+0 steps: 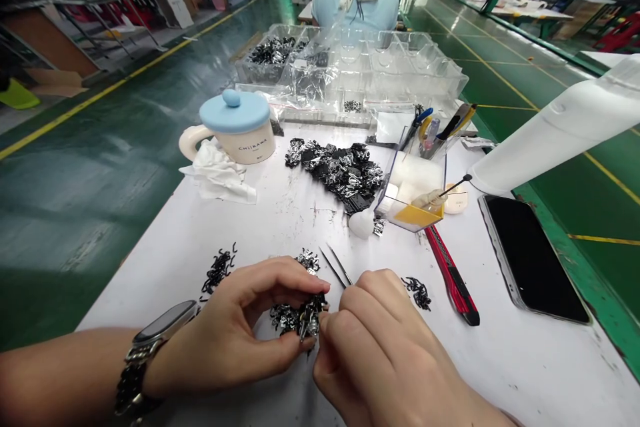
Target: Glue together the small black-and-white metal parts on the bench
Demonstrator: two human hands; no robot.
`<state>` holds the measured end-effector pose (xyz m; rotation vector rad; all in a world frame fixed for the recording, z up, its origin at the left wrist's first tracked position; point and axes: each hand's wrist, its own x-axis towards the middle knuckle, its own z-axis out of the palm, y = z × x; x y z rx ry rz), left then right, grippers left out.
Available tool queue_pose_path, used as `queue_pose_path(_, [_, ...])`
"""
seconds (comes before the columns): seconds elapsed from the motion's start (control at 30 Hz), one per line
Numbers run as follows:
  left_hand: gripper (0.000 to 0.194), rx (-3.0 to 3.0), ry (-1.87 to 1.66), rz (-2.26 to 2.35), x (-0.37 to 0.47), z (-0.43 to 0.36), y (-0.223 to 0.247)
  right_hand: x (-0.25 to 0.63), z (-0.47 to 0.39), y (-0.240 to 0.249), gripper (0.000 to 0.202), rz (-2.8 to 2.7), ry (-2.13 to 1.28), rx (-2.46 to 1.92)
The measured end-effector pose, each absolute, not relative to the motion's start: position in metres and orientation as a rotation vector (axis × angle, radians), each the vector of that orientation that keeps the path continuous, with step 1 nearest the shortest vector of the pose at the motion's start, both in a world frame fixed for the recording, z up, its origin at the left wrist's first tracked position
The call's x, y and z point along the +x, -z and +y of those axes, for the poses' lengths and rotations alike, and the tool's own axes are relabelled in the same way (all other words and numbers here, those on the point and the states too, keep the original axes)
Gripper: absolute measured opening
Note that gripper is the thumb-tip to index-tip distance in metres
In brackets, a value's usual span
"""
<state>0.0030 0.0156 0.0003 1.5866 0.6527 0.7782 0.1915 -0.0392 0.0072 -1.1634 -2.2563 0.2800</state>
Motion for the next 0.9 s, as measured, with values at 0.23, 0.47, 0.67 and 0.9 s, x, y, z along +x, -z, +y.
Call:
queue_pose_path(0.23, [0.032, 1.489, -0.647, 0.698, 0.005, 0.017, 0.000, 0.185, -0.039, -0.006, 0.021, -2.306, -0.097, -1.179])
queue_pose_path(0.47, [0.035, 1.392, -0.595, 0.679, 0.004, 0.019, 0.003, 0.186, -0.034, -0.013, 0.015, -2.019, -0.450, -1.224])
queue_pose_path(0.67, [0.036, 1.277, -0.576, 0.680, 0.003, 0.019, 0.004, 0.189, -0.030, -0.011, 0.014, -1.786, -0.888, -1.347])
queue_pose_path(0.9, [0.037, 1.220, -0.571, 0.710, 0.003, 0.021, 0.002, 0.192, -0.029, -0.006, 0.015, -1.537, -1.265, -1.313])
